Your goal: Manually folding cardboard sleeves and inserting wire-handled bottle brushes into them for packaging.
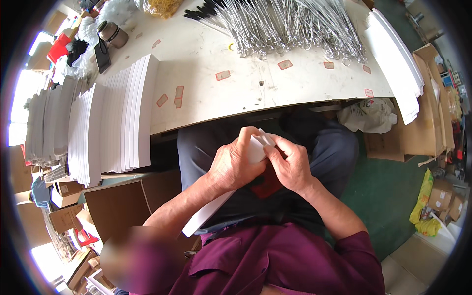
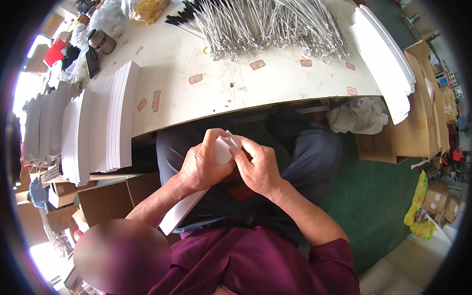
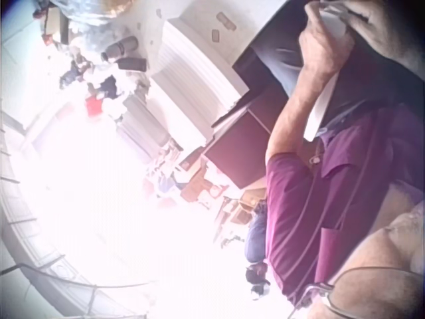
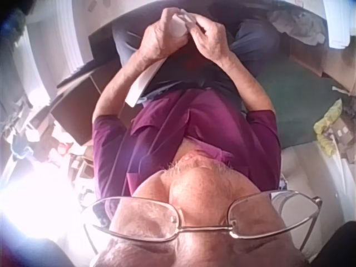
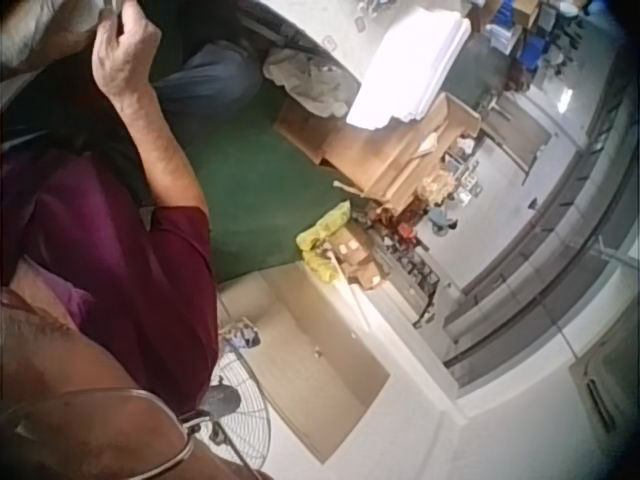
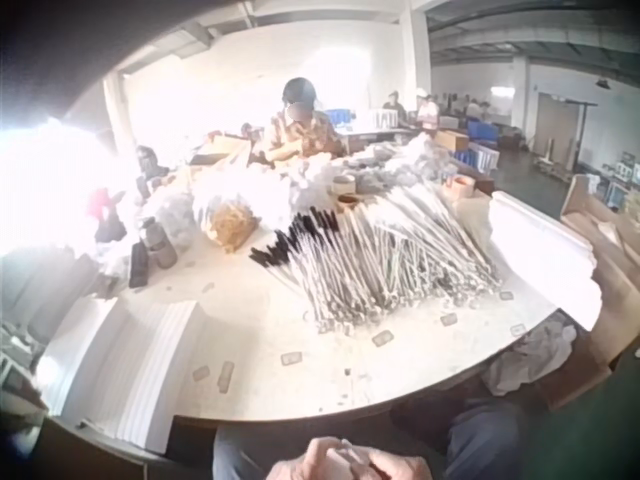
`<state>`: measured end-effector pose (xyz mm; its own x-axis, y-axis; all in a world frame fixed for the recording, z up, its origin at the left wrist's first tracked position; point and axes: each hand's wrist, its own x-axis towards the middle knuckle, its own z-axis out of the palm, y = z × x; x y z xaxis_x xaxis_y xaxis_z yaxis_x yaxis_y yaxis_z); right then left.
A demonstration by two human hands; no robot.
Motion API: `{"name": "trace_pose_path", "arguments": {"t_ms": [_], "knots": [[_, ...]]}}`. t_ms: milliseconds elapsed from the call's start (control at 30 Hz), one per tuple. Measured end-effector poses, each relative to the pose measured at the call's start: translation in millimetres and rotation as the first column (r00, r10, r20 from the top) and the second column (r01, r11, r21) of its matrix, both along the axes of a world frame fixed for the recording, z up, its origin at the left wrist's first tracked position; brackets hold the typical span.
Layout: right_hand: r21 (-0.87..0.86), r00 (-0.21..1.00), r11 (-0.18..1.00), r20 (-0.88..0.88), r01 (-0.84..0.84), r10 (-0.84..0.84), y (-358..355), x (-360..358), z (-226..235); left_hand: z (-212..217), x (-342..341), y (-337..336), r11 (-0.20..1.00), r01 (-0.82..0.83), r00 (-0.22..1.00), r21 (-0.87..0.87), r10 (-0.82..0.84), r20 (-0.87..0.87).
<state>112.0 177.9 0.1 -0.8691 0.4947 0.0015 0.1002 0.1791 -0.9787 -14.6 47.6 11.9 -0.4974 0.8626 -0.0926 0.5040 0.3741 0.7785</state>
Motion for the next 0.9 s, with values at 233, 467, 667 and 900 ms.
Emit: {"name": "trace_pose_path", "arguments": {"t_ms": [233, 467, 667, 900], "knots": [[0.154, 0.995, 0.987, -0.093, 0.049, -0.035, -3.6, -4.7, -1.4, -2.4, 0.5, -2.8, 1.000, 0.013, 0.998, -0.018, -0.014, -0.059], [-0.226, 0.998, 0.972, 0.027, 0.060, -0.056, -2.4, -9.9, -7.9, -6.2, 7.0, -1.1, 0.999, 0.018, 0.991, -0.048, -0.024, -0.131], [-0.306, 0.994, 0.946, -0.013, 0.103, -0.113, 9.5, -6.8, -16.6, 2.3, 5.7, -2.6, 0.997, -0.003, 0.980, -0.079, -0.012, -0.200], [-0.471, 0.990, 0.871, 0.075, 0.138, -0.117, 13.9, -6.2, -9.4, -0.4, 3.4, -7.9, 0.998, 0.035, 0.964, -0.052, -0.047, -0.262]]}}
